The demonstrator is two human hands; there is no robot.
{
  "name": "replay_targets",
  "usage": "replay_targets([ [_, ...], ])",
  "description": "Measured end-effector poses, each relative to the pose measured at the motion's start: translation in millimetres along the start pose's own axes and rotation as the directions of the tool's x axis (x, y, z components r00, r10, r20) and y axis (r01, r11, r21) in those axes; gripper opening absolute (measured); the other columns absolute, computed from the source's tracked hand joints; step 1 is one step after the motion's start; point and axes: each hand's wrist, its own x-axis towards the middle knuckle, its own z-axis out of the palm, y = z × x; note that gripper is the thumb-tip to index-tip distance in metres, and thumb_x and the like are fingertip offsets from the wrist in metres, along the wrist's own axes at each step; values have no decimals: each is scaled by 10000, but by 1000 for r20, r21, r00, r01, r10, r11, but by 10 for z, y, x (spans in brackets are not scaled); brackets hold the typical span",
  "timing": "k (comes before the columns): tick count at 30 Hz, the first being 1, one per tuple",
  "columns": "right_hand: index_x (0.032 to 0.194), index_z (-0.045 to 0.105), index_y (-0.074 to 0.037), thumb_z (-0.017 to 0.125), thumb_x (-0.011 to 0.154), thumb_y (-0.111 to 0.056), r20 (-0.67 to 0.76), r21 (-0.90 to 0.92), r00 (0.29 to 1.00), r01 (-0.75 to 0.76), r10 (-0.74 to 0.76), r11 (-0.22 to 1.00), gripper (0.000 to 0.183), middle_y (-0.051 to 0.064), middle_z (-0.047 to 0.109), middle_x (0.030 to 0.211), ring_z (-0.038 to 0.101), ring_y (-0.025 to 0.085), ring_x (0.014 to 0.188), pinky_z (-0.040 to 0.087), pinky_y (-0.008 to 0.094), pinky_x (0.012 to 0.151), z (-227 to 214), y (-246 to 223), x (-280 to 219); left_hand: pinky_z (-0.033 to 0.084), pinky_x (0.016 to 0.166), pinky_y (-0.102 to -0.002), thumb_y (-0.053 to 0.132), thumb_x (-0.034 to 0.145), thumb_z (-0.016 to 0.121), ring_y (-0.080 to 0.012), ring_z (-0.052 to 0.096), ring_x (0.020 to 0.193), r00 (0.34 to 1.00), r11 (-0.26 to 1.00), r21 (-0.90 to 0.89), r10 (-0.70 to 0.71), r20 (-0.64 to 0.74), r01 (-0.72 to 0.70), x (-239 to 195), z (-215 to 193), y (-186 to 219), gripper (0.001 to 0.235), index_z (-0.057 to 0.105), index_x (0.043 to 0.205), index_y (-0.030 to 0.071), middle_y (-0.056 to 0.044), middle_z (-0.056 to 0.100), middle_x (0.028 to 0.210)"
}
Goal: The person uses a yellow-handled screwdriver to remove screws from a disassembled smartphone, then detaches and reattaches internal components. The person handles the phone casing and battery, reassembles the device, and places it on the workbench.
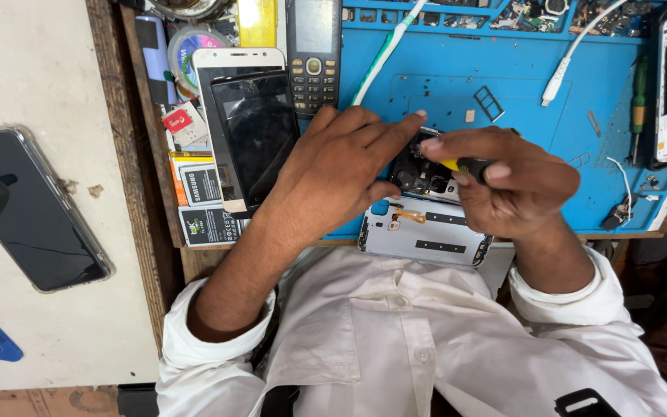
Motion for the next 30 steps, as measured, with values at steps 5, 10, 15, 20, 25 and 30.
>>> replay_targets([
  [5,1360,474,-158,760,929,-100,-79,-181,997,10,-25,983,521,216,703,1066,742,298,934,614,370,644,17,16,-16,425,885,-379,348,701,886,-200,597,1043,1000,1000,-19,-15,-3,15,15,-16,13,848,557,1442,100,-16,669,1054],
  [10,1364,420,-96,586,1074,2,-2,-34,999,53,-53,998,348,297,611,1219,711,336,1117,646,431,844,31,12,1,426,893,-376,340,706,883,-200,605,1062,1000,1000,-21,-11,-15,11,9,2,13,857,546,1451,84,-13,689,1099],
  [15,1280,448,-109,714,976,12,-58,-64,998,19,-23,998,422,199,705,1072,756,314,983,679,421,765,38,16,37,429,900,-386,337,707,882,-211,613,1067,1000,999,-42,-13,-5,13,7,-11,3,841,555,1443,97,-21,698,1113],
  [20,1320,438,-133,801,901,-193,-48,-166,998,21,-29,986,558,254,678,1064,730,328,988,633,418,775,20,-8,26,434,904,-390,345,717,872,-217,619,1093,1000,999,-49,-5,-16,4,17,-5,6,826,552,1437,97,-24,706,1164],
  [25,1333,437,-123,719,957,-25,8,-97,998,65,-64,993,480,239,719,1026,769,374,938,658,409,737,9,31,19,441,909,-386,332,734,870,-222,623,1107,1000,999,-38,-2,-3,2,14,-31,5,808,558,1442,96,-29,706,1164],
  [30,1415,420,-136,740,977,-101,-57,-141,992,102,-111,985,543,237,701,1068,771,354,932,669,409,752,33,84,23,442,908,-385,347,737,869,-223,626,1106,1000,999,-34,-6,-1,6,26,-33,6,802,566,1437,102,-23,707,1188],
])
